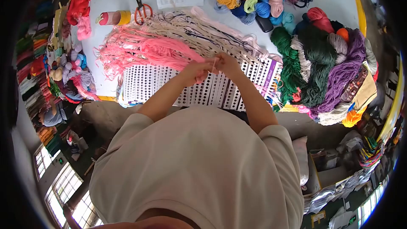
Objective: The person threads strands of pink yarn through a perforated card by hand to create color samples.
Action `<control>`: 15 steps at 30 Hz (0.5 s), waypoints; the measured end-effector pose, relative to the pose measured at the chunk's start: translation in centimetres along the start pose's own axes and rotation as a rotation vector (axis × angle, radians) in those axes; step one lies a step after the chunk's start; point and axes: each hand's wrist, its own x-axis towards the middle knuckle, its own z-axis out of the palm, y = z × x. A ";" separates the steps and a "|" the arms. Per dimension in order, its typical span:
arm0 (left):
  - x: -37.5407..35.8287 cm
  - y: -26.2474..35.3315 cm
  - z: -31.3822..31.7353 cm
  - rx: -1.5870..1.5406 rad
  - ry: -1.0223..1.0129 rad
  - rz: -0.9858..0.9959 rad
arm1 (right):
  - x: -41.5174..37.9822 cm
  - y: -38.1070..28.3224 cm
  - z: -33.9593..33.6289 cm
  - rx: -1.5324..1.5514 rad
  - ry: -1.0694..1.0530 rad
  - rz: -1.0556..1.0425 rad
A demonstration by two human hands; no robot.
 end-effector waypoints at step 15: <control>-12.1 10.5 -20.6 -0.360 0.347 0.692 | 1.0 1.6 0.6 -0.497 0.106 0.015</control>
